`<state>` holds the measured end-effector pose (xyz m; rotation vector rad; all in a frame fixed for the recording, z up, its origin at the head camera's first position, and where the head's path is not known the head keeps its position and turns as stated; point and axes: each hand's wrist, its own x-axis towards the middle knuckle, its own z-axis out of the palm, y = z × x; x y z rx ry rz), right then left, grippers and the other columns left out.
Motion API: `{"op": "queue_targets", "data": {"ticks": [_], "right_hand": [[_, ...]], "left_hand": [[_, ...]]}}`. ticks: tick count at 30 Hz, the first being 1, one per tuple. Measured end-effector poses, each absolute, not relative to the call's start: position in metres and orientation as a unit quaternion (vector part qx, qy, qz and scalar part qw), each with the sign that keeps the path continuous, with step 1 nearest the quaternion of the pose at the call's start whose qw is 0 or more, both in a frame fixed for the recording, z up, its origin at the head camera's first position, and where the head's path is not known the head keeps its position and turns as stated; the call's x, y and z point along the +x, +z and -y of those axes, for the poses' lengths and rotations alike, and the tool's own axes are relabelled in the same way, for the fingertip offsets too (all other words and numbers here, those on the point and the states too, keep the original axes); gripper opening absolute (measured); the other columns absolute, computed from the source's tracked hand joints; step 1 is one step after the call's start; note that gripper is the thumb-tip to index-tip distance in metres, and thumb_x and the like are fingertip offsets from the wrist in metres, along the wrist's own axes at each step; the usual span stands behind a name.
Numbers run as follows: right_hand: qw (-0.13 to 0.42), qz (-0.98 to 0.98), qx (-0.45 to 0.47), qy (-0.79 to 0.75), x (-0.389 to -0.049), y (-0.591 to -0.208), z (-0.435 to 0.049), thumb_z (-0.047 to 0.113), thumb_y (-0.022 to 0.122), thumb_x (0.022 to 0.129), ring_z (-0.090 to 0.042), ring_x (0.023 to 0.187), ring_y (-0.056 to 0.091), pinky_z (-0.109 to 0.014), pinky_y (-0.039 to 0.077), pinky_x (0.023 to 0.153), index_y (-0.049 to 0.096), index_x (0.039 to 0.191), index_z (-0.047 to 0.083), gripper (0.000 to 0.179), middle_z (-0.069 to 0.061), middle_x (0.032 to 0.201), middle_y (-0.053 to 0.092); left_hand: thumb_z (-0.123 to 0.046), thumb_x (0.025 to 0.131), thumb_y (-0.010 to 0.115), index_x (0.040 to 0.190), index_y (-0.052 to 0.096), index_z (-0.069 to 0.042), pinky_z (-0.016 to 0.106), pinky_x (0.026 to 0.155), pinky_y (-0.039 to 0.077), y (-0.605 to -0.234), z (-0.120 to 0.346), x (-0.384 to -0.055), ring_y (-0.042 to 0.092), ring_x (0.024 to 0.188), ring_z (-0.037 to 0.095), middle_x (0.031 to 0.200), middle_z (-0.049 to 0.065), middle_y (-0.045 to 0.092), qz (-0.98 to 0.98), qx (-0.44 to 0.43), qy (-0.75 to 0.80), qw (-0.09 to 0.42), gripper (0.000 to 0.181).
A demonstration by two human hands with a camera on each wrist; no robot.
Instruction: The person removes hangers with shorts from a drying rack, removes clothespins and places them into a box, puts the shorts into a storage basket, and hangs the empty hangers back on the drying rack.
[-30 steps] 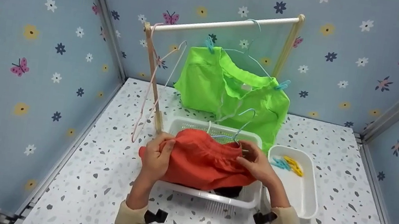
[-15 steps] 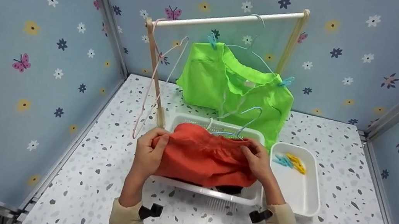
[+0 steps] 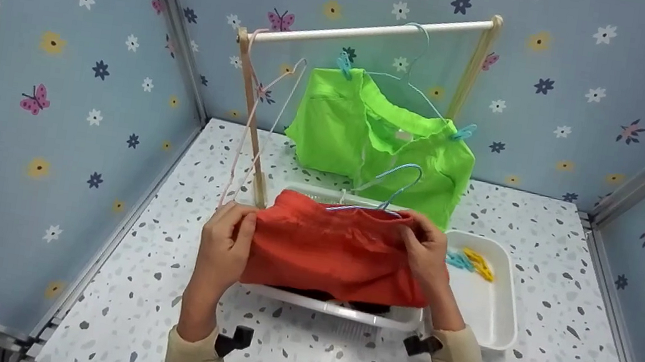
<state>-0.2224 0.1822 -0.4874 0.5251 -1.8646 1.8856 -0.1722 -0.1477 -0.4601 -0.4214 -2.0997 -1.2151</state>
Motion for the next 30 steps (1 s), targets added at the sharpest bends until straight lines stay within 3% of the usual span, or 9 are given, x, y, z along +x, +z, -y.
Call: {"op": "queue_targets", "data": {"ticks": [6, 12, 24, 30], "right_hand": [[0.281, 0.677, 0.237, 0.637, -0.221, -0.471, -0.184, -0.020, 0.062, 0.083, -0.010, 0.087, 0.063, -0.023, 0.050, 0.076, 0.064, 0.101, -0.017, 0.019, -0.007, 0.095, 0.070], [0.331, 0.686, 0.265, 0.591, -0.218, -0.459, -0.180, -0.026, 0.065, 0.076, -0.012, 0.082, 0.061, -0.022, 0.049, 0.074, 0.067, 0.096, -0.014, 0.024, -0.014, 0.088, 0.068], [0.335, 0.714, 0.302, 0.535, -0.228, -0.481, -0.173, -0.022, 0.073, 0.071, -0.015, 0.076, 0.060, -0.019, 0.046, 0.069, 0.074, 0.096, -0.003, 0.031, -0.011, 0.084, 0.068], [0.339, 0.734, 0.318, 0.495, -0.221, -0.483, -0.167, -0.013, 0.076, 0.075, -0.020, 0.082, 0.063, -0.021, 0.047, 0.074, 0.075, 0.100, 0.002, 0.029, -0.008, 0.090, 0.069]], "left_hand": [[-0.014, 0.096, 0.054, 0.099, 0.069, -0.007, 0.044, 0.080, 0.041, -0.454, 0.139, -0.169, 0.057, 0.089, 0.027, 0.093, 0.006, 0.063, 0.860, -0.112, -0.348, 0.356, 0.017], [-0.018, 0.090, 0.066, 0.098, 0.065, -0.007, 0.045, 0.076, 0.039, -0.453, 0.124, -0.170, 0.053, 0.088, 0.031, 0.094, 0.009, 0.060, 0.893, -0.107, -0.281, 0.334, 0.015], [-0.017, 0.092, 0.062, 0.081, 0.058, -0.010, 0.038, 0.053, 0.044, -0.459, 0.087, -0.181, 0.055, 0.062, 0.027, 0.071, 0.005, 0.055, 0.907, -0.163, -0.208, 0.327, 0.015], [-0.022, 0.094, 0.059, 0.075, 0.054, -0.013, 0.034, 0.041, 0.036, -0.466, 0.080, -0.184, 0.049, 0.047, 0.021, 0.057, -0.001, 0.045, 0.890, -0.187, -0.223, 0.351, 0.022]]}}
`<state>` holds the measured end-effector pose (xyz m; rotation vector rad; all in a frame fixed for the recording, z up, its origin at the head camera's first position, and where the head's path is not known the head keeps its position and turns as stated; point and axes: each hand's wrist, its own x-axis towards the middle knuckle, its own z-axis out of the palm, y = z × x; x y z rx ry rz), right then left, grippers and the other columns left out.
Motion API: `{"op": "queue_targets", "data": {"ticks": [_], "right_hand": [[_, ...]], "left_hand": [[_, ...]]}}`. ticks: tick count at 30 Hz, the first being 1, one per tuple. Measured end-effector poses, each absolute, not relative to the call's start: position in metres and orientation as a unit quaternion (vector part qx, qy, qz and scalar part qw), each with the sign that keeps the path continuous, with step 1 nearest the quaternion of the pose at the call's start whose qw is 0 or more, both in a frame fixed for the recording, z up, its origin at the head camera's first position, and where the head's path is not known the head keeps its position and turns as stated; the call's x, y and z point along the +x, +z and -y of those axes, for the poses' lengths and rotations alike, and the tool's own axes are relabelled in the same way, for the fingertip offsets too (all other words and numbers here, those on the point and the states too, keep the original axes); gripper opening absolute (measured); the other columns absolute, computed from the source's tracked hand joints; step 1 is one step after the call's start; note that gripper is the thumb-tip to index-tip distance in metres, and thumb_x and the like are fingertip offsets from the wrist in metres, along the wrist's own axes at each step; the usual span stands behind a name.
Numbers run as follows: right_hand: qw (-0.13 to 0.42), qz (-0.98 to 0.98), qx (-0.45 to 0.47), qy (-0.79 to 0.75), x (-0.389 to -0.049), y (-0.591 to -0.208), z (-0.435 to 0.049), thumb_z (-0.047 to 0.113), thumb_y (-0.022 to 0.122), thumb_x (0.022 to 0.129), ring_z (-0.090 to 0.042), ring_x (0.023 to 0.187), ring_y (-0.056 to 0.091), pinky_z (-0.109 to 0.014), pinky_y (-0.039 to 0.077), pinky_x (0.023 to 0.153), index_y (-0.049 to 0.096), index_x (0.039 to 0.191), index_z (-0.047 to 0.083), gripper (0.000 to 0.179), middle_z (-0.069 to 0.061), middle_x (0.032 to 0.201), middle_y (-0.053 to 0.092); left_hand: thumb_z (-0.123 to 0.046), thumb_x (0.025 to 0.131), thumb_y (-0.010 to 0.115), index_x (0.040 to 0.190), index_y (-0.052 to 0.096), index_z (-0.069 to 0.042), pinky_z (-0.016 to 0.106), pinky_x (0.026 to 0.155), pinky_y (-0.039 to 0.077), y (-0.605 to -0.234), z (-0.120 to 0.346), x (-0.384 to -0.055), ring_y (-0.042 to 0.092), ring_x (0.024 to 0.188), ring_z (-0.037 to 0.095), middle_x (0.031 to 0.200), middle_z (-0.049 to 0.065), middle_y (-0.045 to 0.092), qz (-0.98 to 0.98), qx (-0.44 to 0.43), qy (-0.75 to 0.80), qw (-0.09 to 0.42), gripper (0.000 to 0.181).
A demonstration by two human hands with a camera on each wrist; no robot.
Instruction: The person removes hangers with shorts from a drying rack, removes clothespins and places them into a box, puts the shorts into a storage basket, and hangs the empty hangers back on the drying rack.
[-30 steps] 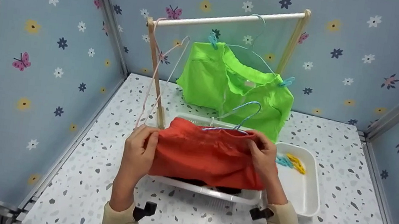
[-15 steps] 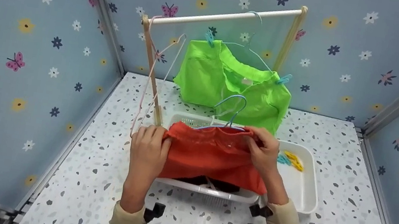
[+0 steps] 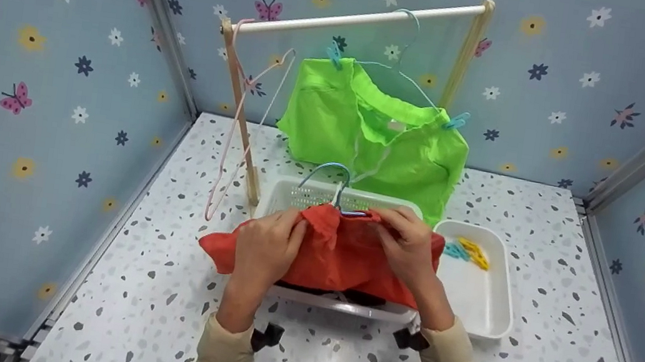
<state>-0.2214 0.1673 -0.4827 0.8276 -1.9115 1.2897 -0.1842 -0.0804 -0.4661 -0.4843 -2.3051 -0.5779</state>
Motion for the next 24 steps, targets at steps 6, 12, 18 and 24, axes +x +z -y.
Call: {"op": "queue_targets", "data": {"ticks": [6, 12, 18, 24], "right_hand": [[0.327, 0.755, 0.327, 0.464, -0.215, -0.480, -0.172, -0.009, 0.076, 0.078, -0.019, 0.084, 0.064, -0.020, 0.047, 0.075, 0.075, 0.105, 0.005, 0.030, -0.006, 0.094, 0.069], [0.320, 0.763, 0.323, 0.460, -0.215, -0.477, -0.185, -0.008, 0.075, 0.080, -0.018, 0.083, 0.064, -0.021, 0.047, 0.074, 0.073, 0.106, 0.003, 0.029, -0.007, 0.095, 0.070], [0.339, 0.760, 0.302, 0.465, -0.211, -0.477, -0.202, -0.016, 0.073, 0.075, -0.015, 0.067, 0.055, -0.019, 0.041, 0.062, 0.073, 0.098, -0.001, 0.027, -0.008, 0.082, 0.067], [0.357, 0.752, 0.289, 0.472, -0.195, -0.454, -0.207, -0.023, 0.069, 0.070, -0.017, 0.071, 0.061, -0.018, 0.044, 0.068, 0.071, 0.093, -0.007, 0.029, -0.014, 0.082, 0.069]], "left_hand": [[-0.022, 0.093, 0.059, 0.071, 0.051, -0.013, 0.032, 0.039, 0.033, -0.472, 0.089, -0.186, 0.045, 0.043, 0.020, 0.052, -0.001, 0.042, 0.869, -0.208, -0.226, 0.387, 0.026], [-0.022, 0.093, 0.058, 0.069, 0.050, -0.012, 0.033, 0.037, 0.030, -0.471, 0.096, -0.191, 0.040, 0.040, 0.019, 0.051, 0.000, 0.038, 0.859, -0.206, -0.233, 0.406, 0.027], [-0.022, 0.094, 0.057, 0.069, 0.048, -0.011, 0.032, 0.038, 0.028, -0.474, 0.105, -0.192, 0.038, 0.039, 0.018, 0.050, 0.000, 0.036, 0.857, -0.194, -0.247, 0.408, 0.028], [-0.019, 0.092, 0.059, 0.069, 0.047, -0.011, 0.033, 0.038, 0.029, -0.477, 0.107, -0.196, 0.039, 0.040, 0.020, 0.051, 0.001, 0.036, 0.848, -0.185, -0.262, 0.422, 0.027]]}}
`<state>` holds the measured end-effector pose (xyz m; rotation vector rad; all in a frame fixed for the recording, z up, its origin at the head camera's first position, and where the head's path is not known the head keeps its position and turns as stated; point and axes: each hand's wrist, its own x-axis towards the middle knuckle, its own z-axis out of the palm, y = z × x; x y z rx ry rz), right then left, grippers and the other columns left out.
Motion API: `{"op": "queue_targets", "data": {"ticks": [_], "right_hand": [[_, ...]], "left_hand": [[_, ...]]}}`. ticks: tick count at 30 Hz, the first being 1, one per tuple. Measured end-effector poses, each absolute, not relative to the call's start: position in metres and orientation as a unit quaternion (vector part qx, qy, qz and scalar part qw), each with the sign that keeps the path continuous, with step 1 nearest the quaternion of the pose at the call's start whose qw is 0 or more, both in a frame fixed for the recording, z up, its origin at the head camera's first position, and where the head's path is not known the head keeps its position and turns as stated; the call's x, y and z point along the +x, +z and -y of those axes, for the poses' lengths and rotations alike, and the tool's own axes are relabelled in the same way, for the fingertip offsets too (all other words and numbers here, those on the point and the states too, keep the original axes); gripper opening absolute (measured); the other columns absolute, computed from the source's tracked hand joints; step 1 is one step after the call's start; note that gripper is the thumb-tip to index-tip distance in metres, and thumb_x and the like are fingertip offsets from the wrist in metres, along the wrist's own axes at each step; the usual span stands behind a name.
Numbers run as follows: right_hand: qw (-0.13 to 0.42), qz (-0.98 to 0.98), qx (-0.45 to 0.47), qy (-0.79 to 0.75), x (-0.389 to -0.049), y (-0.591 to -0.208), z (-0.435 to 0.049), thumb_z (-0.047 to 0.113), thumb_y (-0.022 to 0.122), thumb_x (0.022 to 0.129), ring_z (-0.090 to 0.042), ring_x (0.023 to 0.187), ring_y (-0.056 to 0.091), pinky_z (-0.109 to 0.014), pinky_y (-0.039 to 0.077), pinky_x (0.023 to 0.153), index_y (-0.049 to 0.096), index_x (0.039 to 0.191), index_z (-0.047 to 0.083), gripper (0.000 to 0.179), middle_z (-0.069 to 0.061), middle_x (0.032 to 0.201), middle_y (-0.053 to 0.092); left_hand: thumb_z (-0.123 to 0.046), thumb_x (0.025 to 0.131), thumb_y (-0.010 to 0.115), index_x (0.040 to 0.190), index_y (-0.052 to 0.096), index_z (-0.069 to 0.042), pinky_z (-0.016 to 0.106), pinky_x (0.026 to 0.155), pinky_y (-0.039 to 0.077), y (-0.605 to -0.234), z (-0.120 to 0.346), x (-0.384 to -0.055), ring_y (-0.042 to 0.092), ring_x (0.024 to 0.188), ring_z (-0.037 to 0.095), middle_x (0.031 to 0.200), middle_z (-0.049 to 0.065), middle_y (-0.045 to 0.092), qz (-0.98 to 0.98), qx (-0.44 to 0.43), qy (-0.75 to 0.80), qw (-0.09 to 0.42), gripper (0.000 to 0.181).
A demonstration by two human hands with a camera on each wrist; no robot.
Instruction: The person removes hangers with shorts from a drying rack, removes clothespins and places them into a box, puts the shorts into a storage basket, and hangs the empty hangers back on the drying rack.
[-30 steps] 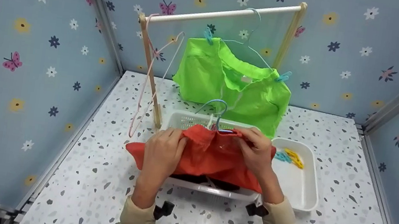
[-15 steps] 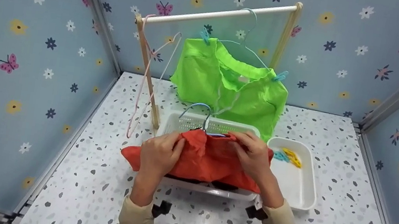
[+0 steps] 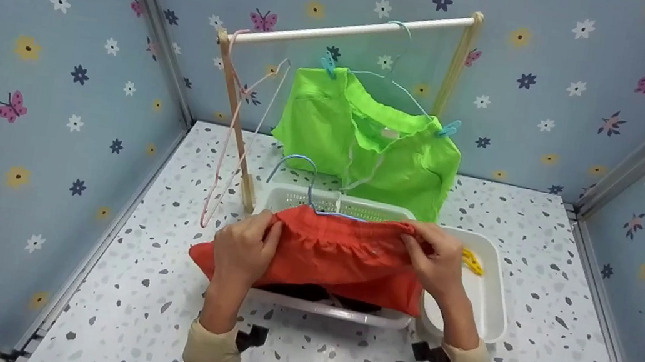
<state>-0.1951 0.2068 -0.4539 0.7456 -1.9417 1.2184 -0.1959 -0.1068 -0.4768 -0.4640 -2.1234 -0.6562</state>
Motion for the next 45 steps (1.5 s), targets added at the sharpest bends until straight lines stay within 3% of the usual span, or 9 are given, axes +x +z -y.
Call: {"op": "queue_targets", "data": {"ticks": [8, 15, 19, 23, 29, 33, 38, 42, 45], "right_hand": [[0.378, 0.747, 0.270, 0.476, -0.186, -0.453, -0.217, -0.025, 0.070, 0.067, -0.014, 0.059, 0.051, -0.024, 0.039, 0.054, 0.072, 0.086, -0.007, 0.026, -0.013, 0.072, 0.065], [0.424, 0.747, 0.215, 0.465, -0.178, -0.453, -0.238, -0.021, 0.068, 0.075, -0.009, 0.057, 0.055, -0.013, 0.042, 0.059, 0.071, 0.076, -0.008, 0.013, -0.013, 0.063, 0.063], [0.421, 0.741, 0.201, 0.482, -0.178, -0.455, -0.249, -0.019, 0.068, 0.077, -0.008, 0.056, 0.055, -0.013, 0.042, 0.057, 0.071, 0.077, -0.009, 0.011, -0.015, 0.064, 0.064], [0.399, 0.751, 0.200, 0.486, -0.187, -0.465, -0.248, -0.019, 0.072, 0.074, -0.011, 0.058, 0.059, -0.015, 0.046, 0.056, 0.072, 0.090, -0.008, 0.020, -0.016, 0.081, 0.069], [0.380, 0.793, 0.235, 0.415, -0.192, -0.472, -0.233, -0.008, 0.079, 0.071, -0.018, 0.058, 0.058, -0.026, 0.046, 0.050, 0.061, 0.126, -0.002, 0.058, -0.013, 0.119, 0.065], [0.388, 0.839, 0.254, 0.284, -0.191, -0.464, -0.227, 0.003, 0.078, 0.075, -0.019, 0.051, 0.048, -0.033, 0.038, 0.044, 0.058, 0.135, 0.011, 0.064, -0.011, 0.106, 0.070], [0.397, 0.847, 0.276, 0.222, -0.189, -0.461, -0.228, 0.002, 0.071, 0.080, -0.021, 0.043, 0.042, -0.036, 0.033, 0.039, 0.066, 0.122, 0.011, 0.043, -0.009, 0.071, 0.066], [0.386, 0.853, 0.274, 0.221, -0.189, -0.466, -0.231, 0.005, 0.063, 0.088, -0.026, 0.049, 0.056, -0.039, 0.042, 0.042, 0.067, 0.104, 0.005, 0.017, -0.009, 0.075, 0.068], [0.385, 0.855, 0.269, 0.218, -0.188, -0.473, -0.233, 0.010, 0.057, 0.094, -0.027, 0.050, 0.058, -0.039, 0.043, 0.042, 0.066, 0.098, 0.004, 0.012, -0.009, 0.075, 0.068]], "left_hand": [[-0.015, 0.091, 0.059, 0.068, 0.048, -0.011, 0.031, 0.040, 0.026, -0.479, 0.106, -0.198, 0.038, 0.041, 0.019, 0.052, 0.000, 0.034, 0.846, -0.160, -0.267, 0.433, 0.025], [-0.013, 0.092, 0.058, 0.072, 0.050, -0.008, 0.034, 0.040, 0.026, -0.475, 0.118, -0.193, 0.040, 0.041, 0.023, 0.052, 0.004, 0.039, 0.841, -0.100, -0.268, 0.460, 0.022], [-0.013, 0.092, 0.058, 0.070, 0.050, -0.007, 0.034, 0.040, 0.025, -0.462, 0.119, -0.192, 0.039, 0.041, 0.023, 0.052, 0.005, 0.039, 0.830, -0.120, -0.268, 0.475, 0.023], [-0.014, 0.094, 0.056, 0.070, 0.052, -0.008, 0.032, 0.041, 0.023, -0.455, 0.116, -0.196, 0.039, 0.041, 0.021, 0.052, 0.003, 0.037, 0.824, -0.163, -0.263, 0.474, 0.025], [-0.016, 0.093, 0.056, 0.070, 0.055, -0.008, 0.034, 0.038, 0.028, -0.457, 0.118, -0.197, 0.044, 0.041, 0.023, 0.053, 0.004, 0.042, 0.801, -0.197, -0.268, 0.498, 0.024], [-0.017, 0.093, 0.055, 0.070, 0.054, -0.007, 0.036, 0.039, 0.031, -0.460, 0.120, -0.197, 0.046, 0.043, 0.024, 0.054, 0.005, 0.044, 0.798, -0.213, -0.275, 0.491, 0.025], [-0.016, 0.094, 0.053, 0.070, 0.055, -0.007, 0.035, 0.039, 0.032, -0.463, 0.124, -0.199, 0.047, 0.044, 0.022, 0.055, 0.005, 0.046, 0.801, -0.210, -0.275, 0.489, 0.026], [-0.015, 0.093, 0.055, 0.071, 0.058, -0.007, 0.035, 0.039, 0.034, -0.464, 0.126, -0.199, 0.049, 0.044, 0.022, 0.056, 0.006, 0.049, 0.805, -0.195, -0.273, 0.490, 0.023], [-0.013, 0.091, 0.057, 0.071, 0.058, -0.007, 0.035, 0.038, 0.032, -0.465, 0.127, -0.199, 0.048, 0.043, 0.022, 0.055, 0.006, 0.048, 0.810, -0.181, -0.269, 0.488, 0.021]]}}
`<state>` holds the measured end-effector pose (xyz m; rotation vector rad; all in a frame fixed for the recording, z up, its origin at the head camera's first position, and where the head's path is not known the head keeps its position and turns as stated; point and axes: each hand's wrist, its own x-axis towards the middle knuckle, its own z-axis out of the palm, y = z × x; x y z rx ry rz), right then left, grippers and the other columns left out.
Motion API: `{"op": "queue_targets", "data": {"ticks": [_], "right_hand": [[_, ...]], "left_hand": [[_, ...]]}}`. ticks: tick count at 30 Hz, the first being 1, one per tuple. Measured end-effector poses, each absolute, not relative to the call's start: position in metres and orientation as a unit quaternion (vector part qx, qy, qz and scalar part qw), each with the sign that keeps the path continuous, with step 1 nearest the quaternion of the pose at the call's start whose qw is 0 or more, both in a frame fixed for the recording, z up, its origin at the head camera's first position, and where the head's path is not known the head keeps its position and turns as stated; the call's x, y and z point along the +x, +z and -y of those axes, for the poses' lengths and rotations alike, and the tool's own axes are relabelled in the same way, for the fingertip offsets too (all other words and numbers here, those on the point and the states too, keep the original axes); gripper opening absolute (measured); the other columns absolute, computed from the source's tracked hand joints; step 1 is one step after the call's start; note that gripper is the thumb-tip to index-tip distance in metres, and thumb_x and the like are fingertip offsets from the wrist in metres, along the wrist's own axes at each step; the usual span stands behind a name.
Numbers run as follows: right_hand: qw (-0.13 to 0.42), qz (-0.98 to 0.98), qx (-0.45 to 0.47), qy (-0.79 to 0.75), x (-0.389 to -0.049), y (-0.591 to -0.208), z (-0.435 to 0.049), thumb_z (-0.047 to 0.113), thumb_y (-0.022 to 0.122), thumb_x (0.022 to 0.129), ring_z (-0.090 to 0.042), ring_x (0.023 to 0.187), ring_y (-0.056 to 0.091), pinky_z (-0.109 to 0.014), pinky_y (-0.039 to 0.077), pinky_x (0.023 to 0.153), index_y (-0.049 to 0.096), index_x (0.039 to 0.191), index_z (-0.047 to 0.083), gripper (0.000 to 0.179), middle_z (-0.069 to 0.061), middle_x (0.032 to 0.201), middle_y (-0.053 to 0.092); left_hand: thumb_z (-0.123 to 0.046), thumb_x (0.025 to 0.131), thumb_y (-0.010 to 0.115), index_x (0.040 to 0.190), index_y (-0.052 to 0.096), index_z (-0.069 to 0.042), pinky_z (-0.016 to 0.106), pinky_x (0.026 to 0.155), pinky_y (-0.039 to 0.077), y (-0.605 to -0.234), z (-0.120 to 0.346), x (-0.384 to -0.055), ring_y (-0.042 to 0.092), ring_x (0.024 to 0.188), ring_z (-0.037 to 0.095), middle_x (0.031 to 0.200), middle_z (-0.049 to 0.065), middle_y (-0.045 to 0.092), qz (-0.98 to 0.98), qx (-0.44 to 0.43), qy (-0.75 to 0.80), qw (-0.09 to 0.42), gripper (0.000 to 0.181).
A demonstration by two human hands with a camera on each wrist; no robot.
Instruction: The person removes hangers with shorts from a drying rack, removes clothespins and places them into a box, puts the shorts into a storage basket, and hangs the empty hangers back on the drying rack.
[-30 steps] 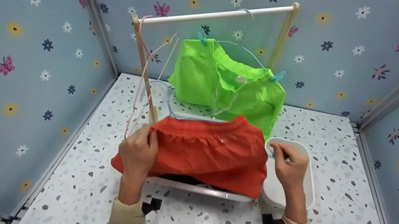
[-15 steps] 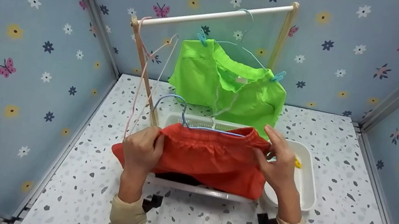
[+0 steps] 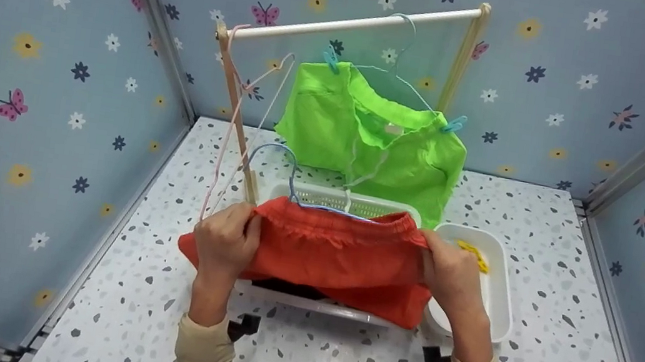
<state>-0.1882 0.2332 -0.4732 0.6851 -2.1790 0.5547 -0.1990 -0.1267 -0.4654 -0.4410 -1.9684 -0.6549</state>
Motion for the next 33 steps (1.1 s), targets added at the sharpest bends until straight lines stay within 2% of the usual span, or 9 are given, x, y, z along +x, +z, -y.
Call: {"op": "queue_targets", "data": {"ticks": [4, 9, 14, 18, 28, 33], "right_hand": [[0.393, 0.851, 0.267, 0.225, -0.186, -0.481, -0.236, 0.026, 0.048, 0.103, -0.028, 0.046, 0.055, -0.041, 0.042, 0.041, 0.066, 0.097, 0.002, 0.030, -0.010, 0.072, 0.067], [0.388, 0.848, 0.275, 0.234, -0.182, -0.483, -0.240, 0.037, 0.042, 0.104, -0.030, 0.052, 0.060, -0.042, 0.047, 0.046, 0.066, 0.095, 0.000, 0.045, -0.013, 0.075, 0.068], [0.388, 0.849, 0.267, 0.239, -0.182, -0.488, -0.243, 0.036, 0.042, 0.105, -0.030, 0.056, 0.062, -0.043, 0.047, 0.047, 0.066, 0.090, 0.001, 0.045, -0.012, 0.076, 0.069], [0.387, 0.843, 0.263, 0.263, -0.179, -0.494, -0.245, 0.034, 0.042, 0.105, -0.028, 0.057, 0.063, -0.042, 0.047, 0.050, 0.064, 0.086, 0.003, 0.043, -0.008, 0.075, 0.068], [0.372, 0.841, 0.249, 0.304, -0.176, -0.509, -0.244, 0.036, 0.042, 0.105, -0.023, 0.053, 0.058, -0.039, 0.044, 0.048, 0.061, 0.078, 0.006, 0.044, -0.005, 0.066, 0.062], [0.357, 0.829, 0.253, 0.348, -0.179, -0.507, -0.236, 0.029, 0.048, 0.103, -0.018, 0.059, 0.058, -0.034, 0.044, 0.054, 0.067, 0.084, 0.006, 0.036, -0.003, 0.071, 0.064]], "left_hand": [[-0.013, 0.091, 0.057, 0.071, 0.057, -0.007, 0.033, 0.038, 0.029, -0.465, 0.128, -0.199, 0.045, 0.042, 0.022, 0.054, 0.005, 0.045, 0.816, -0.165, -0.258, 0.491, 0.021], [-0.017, 0.094, 0.055, 0.072, 0.056, -0.007, 0.032, 0.038, 0.027, -0.466, 0.132, -0.199, 0.043, 0.041, 0.022, 0.053, 0.004, 0.043, 0.820, -0.141, -0.249, 0.495, 0.024], [-0.022, 0.095, 0.054, 0.075, 0.058, -0.008, 0.034, 0.038, 0.027, -0.465, 0.134, -0.200, 0.042, 0.040, 0.022, 0.053, 0.004, 0.044, 0.824, -0.110, -0.233, 0.504, 0.025], [-0.018, 0.095, 0.052, 0.075, 0.058, -0.007, 0.033, 0.038, 0.026, -0.465, 0.133, -0.200, 0.042, 0.040, 0.023, 0.053, 0.005, 0.045, 0.823, -0.087, -0.235, 0.510, 0.023], [-0.015, 0.093, 0.054, 0.073, 0.056, -0.006, 0.035, 0.038, 0.028, -0.461, 0.124, -0.200, 0.042, 0.040, 0.024, 0.053, 0.007, 0.045, 0.818, -0.069, -0.260, 0.509, 0.022], [-0.015, 0.094, 0.054, 0.072, 0.053, -0.006, 0.033, 0.039, 0.025, -0.459, 0.121, -0.201, 0.041, 0.040, 0.022, 0.052, 0.005, 0.042, 0.820, -0.092, -0.265, 0.498, 0.024]]}}
